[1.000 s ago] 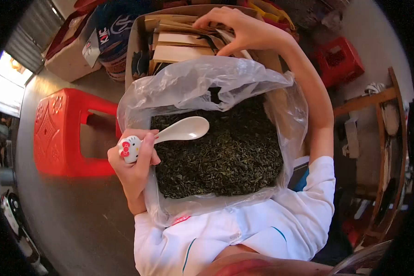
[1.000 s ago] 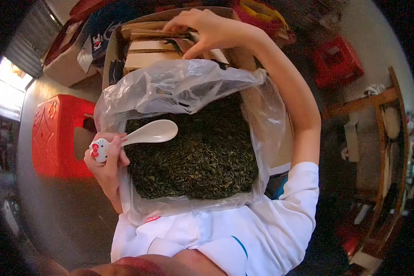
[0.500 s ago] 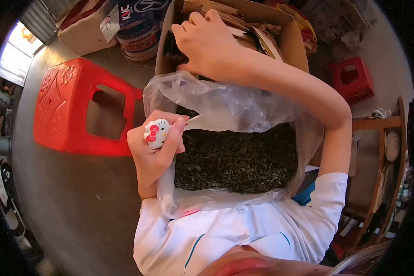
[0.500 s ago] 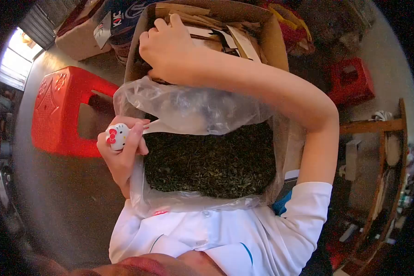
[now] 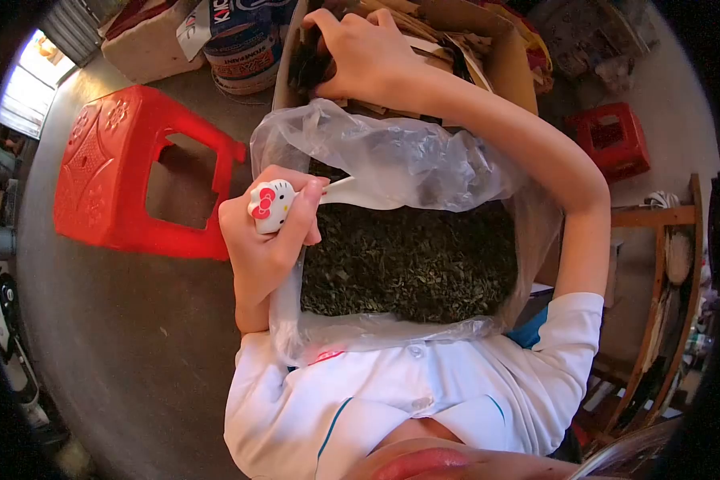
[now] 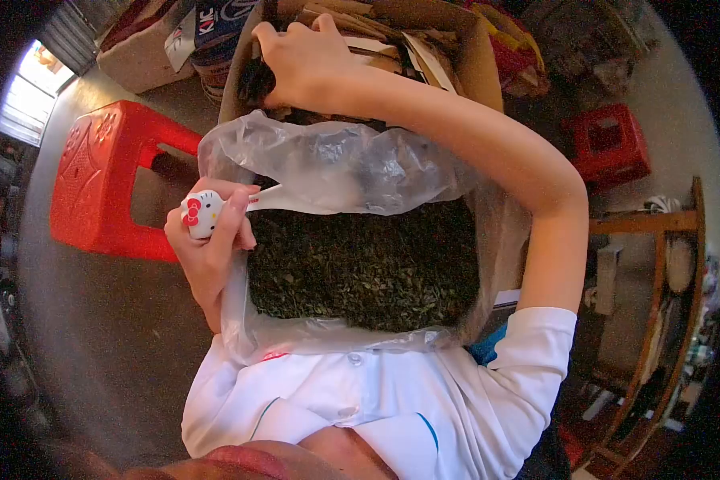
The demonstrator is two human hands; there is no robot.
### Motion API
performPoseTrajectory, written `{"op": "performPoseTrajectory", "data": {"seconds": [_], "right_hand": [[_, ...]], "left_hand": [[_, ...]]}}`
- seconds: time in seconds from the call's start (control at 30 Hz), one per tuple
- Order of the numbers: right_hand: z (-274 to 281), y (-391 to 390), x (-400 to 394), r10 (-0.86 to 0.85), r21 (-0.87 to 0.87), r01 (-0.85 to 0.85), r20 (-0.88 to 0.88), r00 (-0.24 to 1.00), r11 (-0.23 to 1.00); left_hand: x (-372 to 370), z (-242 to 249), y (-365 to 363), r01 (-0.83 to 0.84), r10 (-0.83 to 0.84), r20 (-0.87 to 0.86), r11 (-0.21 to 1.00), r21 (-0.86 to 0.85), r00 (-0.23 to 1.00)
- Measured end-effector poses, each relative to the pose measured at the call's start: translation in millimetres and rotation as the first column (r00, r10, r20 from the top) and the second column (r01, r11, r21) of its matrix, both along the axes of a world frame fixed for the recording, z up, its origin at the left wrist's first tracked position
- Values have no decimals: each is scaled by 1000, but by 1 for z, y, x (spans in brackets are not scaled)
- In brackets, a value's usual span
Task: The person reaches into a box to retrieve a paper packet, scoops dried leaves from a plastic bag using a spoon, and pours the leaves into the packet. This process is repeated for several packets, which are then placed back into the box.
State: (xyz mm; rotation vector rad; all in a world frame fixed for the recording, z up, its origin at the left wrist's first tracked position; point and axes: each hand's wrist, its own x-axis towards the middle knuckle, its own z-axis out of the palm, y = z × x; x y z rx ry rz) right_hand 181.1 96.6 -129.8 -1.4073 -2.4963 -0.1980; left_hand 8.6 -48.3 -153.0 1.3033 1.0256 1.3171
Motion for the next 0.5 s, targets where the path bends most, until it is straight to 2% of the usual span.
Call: {"op": "performPoseTrajectory", "data": {"seconds": [0.07, 0.17, 0.3, 0.47, 0.5], "right_hand": [[-4, -6, -5, -55, 37, 53, 44, 998, 998], [-19, 2, -5, 8, 100, -6, -17, 1000, 995], [-24, 10, 1, 69, 44, -60, -241, 968, 997], [-20, 19, -3, 78, 18, -83, -580, 811, 996], [-16, 17, 3, 38, -105, -138, -645, 763, 985]], "left_hand": [[1, -1, 0, 0, 0, 2, 1000, 14, 1000], [-1, -4, 3, 25, -25, 4, 998, 58, 1000], [0, -2, 1, -5, 5, 1, 1000, 24, 1000], [-3, 0, 1, 18, -18, 15, 1000, -6, 1000], [-3, -1, 1, 21, -20, 18, 1000, -9, 1000]]}}
